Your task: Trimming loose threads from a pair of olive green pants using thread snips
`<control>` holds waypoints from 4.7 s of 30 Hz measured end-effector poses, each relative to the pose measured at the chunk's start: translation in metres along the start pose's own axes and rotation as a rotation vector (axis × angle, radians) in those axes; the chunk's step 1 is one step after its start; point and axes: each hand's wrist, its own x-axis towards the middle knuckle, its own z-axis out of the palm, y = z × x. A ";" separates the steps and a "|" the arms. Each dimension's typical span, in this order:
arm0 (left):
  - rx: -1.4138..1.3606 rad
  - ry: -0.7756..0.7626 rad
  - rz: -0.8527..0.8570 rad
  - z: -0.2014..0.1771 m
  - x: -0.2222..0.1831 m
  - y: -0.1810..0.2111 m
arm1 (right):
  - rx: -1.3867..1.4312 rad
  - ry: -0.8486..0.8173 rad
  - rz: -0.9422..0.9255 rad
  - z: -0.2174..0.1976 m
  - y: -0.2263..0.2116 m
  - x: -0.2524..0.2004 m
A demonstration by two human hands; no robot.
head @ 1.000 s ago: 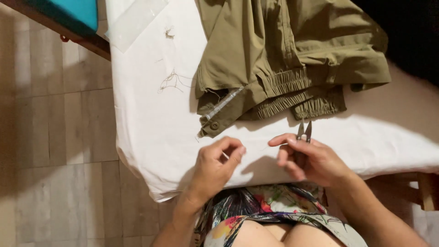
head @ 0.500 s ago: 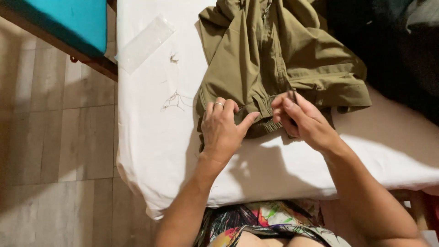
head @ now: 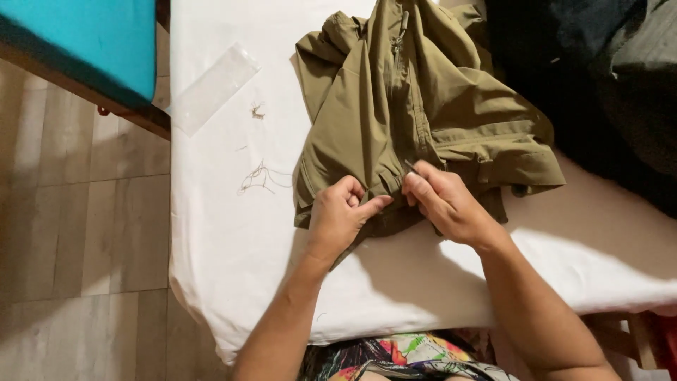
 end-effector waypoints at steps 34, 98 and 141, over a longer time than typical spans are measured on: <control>-0.322 -0.186 0.010 0.001 0.000 -0.011 | -0.395 -0.170 0.279 0.006 -0.016 0.003; -0.480 -0.239 0.010 0.004 0.008 -0.032 | 0.267 0.263 0.004 0.010 0.025 0.006; -0.433 -0.008 -0.065 0.004 0.011 -0.008 | -0.088 -0.123 -0.577 0.035 0.011 -0.006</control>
